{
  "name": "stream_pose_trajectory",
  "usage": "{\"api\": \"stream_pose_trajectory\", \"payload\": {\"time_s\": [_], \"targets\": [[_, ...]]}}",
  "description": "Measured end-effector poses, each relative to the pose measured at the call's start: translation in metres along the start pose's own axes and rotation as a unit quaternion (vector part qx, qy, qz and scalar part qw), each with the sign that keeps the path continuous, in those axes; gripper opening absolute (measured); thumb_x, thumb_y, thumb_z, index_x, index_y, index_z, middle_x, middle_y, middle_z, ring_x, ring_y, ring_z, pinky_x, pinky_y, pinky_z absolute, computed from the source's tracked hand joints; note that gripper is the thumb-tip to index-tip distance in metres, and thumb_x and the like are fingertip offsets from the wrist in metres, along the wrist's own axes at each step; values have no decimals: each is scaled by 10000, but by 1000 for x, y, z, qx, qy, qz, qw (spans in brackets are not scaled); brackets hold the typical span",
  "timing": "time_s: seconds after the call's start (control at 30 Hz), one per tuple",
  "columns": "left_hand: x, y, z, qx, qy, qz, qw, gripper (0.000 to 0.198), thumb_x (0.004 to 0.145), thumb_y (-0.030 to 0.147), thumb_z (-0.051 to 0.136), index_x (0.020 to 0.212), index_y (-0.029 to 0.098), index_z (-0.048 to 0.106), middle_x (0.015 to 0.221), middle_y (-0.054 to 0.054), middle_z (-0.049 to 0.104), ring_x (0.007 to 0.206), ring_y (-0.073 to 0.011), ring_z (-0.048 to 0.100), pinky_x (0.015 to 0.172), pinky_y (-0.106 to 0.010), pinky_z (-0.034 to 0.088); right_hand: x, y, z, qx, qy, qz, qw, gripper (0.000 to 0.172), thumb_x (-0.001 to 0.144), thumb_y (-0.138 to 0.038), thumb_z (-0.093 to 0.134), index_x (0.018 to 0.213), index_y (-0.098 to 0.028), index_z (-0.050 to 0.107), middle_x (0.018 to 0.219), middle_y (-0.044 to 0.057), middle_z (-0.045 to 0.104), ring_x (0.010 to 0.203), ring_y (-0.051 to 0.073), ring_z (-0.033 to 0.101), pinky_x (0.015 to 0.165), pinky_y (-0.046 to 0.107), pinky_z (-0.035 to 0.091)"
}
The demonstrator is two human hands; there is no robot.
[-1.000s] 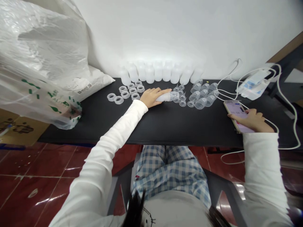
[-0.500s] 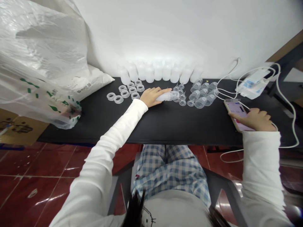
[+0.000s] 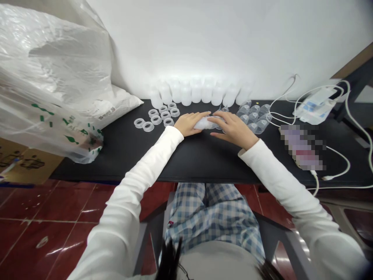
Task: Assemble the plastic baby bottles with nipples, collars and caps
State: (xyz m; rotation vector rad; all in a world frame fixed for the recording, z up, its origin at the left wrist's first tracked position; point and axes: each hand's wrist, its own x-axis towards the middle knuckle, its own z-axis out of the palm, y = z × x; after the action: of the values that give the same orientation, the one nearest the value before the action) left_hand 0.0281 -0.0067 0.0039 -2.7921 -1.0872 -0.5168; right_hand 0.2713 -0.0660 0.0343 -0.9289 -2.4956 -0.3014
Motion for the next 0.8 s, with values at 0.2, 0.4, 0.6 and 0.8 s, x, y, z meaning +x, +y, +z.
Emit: {"api": "stream_pose_trajectory", "payload": {"time_s": [0.2,0.4,0.6,0.8], "targets": [[0,-5,3,-26,-1,15,1000,568,846,336,706,1377,162,600,1233,-134,740,1084,-285,728,937,-374,515,12,18,32,-19,-6,-39,999,566,1041,-617,381,1284,-162,614,1170,173,695,1070,287,664,928,424,538],[-1,-5,12,-13,48,19,999,526,925,421,622,1358,124,595,1227,-168,736,1070,-279,738,890,-368,542,22,6,38,-36,1,96,995,520,1016,-643,441,1023,-176,670,874,103,689,776,224,639,637,303,409],[-1,6,10,54,37,-17,998,523,957,429,579,1377,117,590,1191,-198,726,1037,-310,724,852,-394,524,39,-17,29,22,50,277,959,361,1009,-530,463,938,-217,629,701,28,642,627,191,569,579,287,254],[0,18,-2,68,57,-53,995,529,979,460,516,1389,136,598,1207,-209,723,1029,-324,717,819,-410,517,48,-15,21,106,65,349,929,504,1051,-560,331,720,-240,536,666,32,618,604,194,565,584,300,332]]}}
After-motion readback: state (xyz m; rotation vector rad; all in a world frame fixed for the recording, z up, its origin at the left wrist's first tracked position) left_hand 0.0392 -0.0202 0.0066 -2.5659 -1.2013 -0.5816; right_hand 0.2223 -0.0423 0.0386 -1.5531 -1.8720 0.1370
